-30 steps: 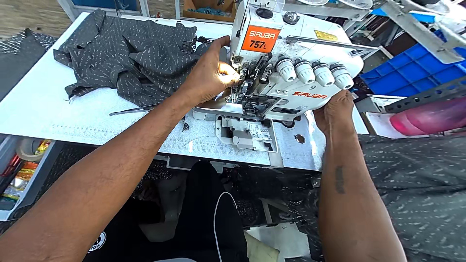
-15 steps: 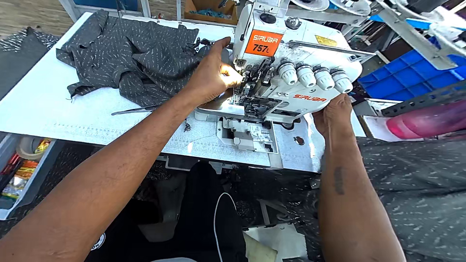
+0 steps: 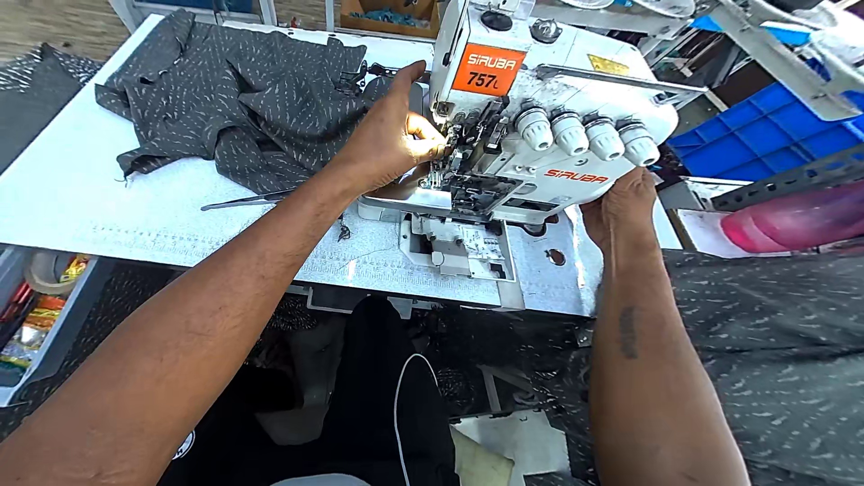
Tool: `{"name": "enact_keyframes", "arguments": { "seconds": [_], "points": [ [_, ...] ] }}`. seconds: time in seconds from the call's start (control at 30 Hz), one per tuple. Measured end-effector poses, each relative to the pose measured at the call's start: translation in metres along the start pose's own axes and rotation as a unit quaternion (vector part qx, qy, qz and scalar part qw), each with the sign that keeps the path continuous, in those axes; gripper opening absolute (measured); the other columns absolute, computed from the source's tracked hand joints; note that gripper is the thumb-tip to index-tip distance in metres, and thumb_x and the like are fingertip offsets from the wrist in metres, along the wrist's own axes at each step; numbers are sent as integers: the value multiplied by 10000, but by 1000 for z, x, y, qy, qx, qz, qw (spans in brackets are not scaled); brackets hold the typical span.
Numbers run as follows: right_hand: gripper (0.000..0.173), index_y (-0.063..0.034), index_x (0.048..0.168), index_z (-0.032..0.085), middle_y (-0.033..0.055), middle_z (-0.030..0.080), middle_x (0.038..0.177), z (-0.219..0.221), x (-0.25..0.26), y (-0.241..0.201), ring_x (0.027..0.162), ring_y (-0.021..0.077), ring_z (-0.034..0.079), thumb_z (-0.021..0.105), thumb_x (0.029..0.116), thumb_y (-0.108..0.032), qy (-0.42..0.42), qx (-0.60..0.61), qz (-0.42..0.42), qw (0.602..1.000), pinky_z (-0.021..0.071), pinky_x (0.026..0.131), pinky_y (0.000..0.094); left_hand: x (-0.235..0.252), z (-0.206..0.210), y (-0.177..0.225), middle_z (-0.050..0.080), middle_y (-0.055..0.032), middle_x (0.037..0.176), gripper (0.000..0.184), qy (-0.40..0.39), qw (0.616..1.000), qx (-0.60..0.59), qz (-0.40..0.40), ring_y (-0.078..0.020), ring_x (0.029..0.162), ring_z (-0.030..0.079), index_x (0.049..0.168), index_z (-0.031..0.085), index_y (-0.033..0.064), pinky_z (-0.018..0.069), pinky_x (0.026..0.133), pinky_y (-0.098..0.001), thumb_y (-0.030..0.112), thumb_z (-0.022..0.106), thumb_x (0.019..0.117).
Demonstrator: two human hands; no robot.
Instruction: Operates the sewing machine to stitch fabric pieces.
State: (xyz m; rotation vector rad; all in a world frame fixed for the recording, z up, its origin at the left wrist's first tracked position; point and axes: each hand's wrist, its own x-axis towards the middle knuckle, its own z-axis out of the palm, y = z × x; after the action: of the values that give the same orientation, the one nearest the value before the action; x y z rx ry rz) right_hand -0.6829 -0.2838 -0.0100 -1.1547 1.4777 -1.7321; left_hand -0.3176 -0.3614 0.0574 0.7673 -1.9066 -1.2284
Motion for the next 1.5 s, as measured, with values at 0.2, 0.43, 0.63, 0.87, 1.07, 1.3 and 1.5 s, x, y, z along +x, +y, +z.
{"name": "enact_keyframes", "arguments": {
  "seconds": [0.2,0.43,0.63,0.87,1.07,1.3,1.5],
  "points": [
    [396,-216,1339,560,-34,697,1200,0,0,2,1131,132,676,299,1129,-429,8,2,2,1000,581,969,397,-1,2,-1,743,-44,818,907,8,1000,1,6,-83,689,710,1560,209,31,603,707,-225,38,798,871],
    [397,-221,1378,546,-32,687,1237,-1,0,1,1153,140,670,332,1122,-437,-2,5,-6,1000,579,983,401,-1,2,0,758,-34,853,881,9,1000,28,8,-76,719,721,1555,251,44,604,717,-222,66,805,870],
    [405,-219,1374,554,-27,691,1231,0,0,2,1145,147,674,331,1121,-444,3,4,-2,1000,584,972,412,-1,3,-2,761,-44,856,877,13,1000,20,10,-90,721,728,1562,251,44,610,712,-227,45,794,874],
    [407,-216,1381,551,-27,688,1241,0,-1,3,1152,144,672,322,1124,-434,2,-2,-9,1000,578,984,404,1,5,6,758,-131,859,876,46,996,-77,-26,-178,720,755,1538,325,32,644,680,-283,-72,800,809],
    [404,-232,1382,548,-37,687,1244,-1,0,2,1161,137,666,342,1117,-456,-1,0,-7,1000,576,988,398,1,6,4,764,-131,870,870,49,994,-90,-28,-189,752,764,1530,325,31,650,740,-298,-91,792,806],
    [396,-231,1365,540,-46,695,1189,-2,0,-7,1087,123,691,326,1120,-456,0,-39,31,999,601,926,379,-1,-2,1,746,-91,909,855,-23,1000,-16,-7,-131,779,724,1610,145,75,597,753,-274,-18,614,901],
    [364,-243,1333,559,-47,703,1103,-2,0,-23,961,116,716,402,1099,-472,8,-97,99,990,627,817,364,1,-3,-2,742,-74,893,817,-19,1000,14,-14,-127,790,723,1595,201,93,594,764,-284,50,607,887]
  ]
}}
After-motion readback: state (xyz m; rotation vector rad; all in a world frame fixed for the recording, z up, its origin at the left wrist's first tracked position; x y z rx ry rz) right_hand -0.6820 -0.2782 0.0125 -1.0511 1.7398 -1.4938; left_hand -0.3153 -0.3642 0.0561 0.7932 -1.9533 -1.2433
